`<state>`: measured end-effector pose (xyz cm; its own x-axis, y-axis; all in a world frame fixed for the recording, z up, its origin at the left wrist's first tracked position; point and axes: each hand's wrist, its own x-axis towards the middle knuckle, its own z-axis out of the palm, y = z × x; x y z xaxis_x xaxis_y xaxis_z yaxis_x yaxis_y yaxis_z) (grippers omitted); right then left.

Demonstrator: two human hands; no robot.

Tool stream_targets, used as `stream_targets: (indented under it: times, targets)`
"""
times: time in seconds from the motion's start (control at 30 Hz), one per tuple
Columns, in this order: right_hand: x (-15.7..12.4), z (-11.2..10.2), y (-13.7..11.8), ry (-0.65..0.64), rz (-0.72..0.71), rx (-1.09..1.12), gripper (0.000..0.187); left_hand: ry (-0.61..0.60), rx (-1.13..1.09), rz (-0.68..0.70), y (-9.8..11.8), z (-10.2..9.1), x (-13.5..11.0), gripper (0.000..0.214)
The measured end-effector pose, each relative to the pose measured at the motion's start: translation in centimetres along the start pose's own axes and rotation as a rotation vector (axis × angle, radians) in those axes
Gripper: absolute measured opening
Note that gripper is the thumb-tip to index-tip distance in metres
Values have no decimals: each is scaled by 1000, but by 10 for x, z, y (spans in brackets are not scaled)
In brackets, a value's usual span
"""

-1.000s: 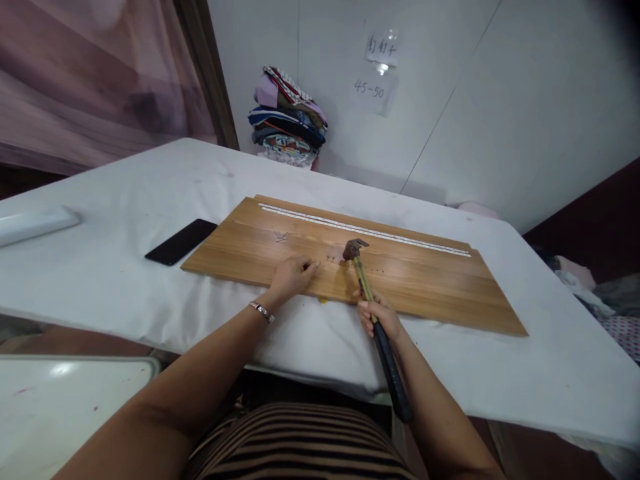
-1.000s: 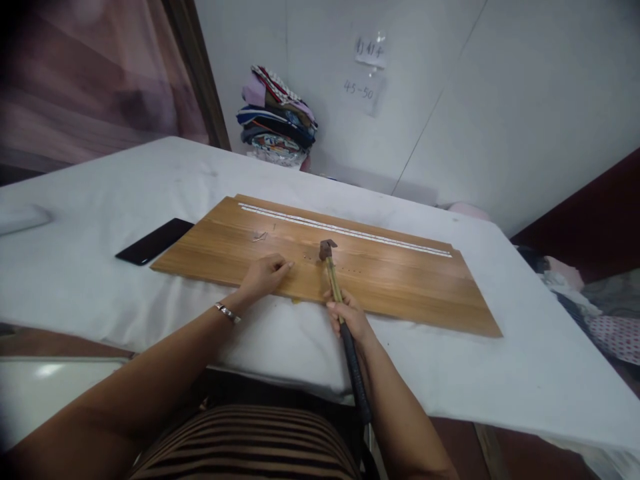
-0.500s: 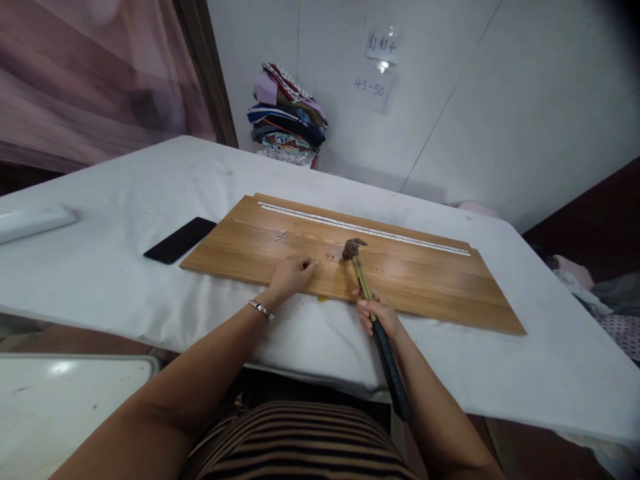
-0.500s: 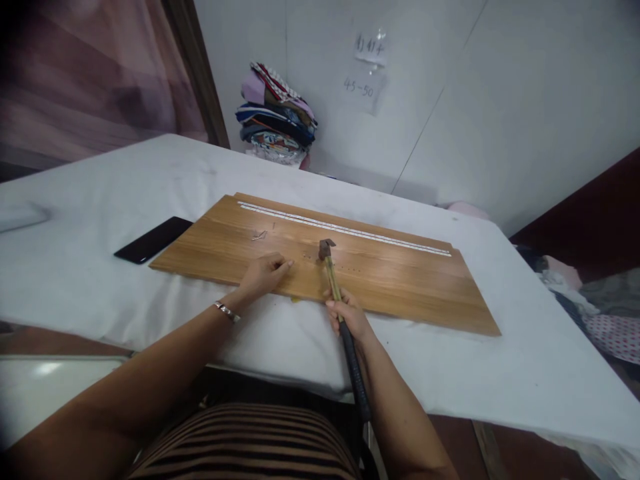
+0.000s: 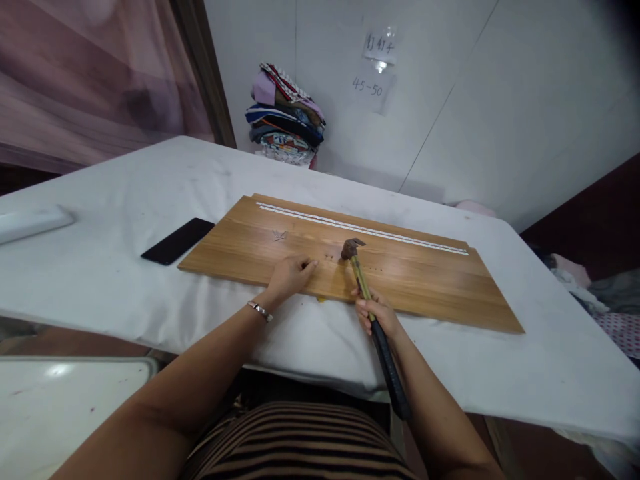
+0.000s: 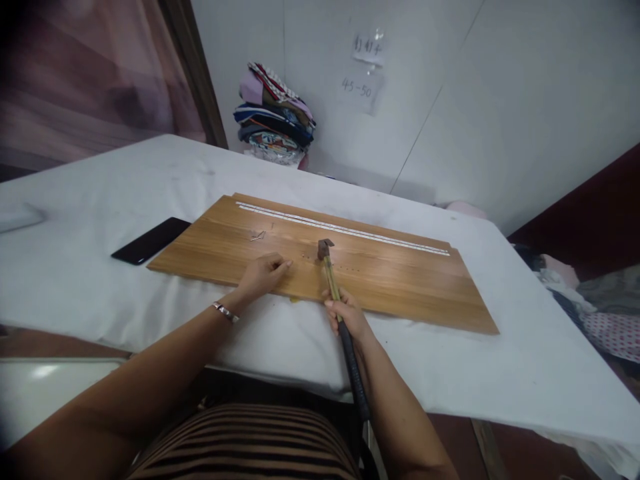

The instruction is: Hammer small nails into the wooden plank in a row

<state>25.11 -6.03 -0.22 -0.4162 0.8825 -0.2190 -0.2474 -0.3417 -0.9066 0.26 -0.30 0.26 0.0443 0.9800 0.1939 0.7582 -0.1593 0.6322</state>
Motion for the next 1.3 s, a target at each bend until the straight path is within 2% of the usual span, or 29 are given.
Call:
stream_targets:
  times: [0.87, 1.3]
  targets:
    - [8, -6, 12, 37, -32, 5, 37, 1, 11, 1, 0, 0, -1, 35]
    - [-1, 1, -2, -5, -16, -15, 32, 1, 29, 1, -1, 1, 0, 35]
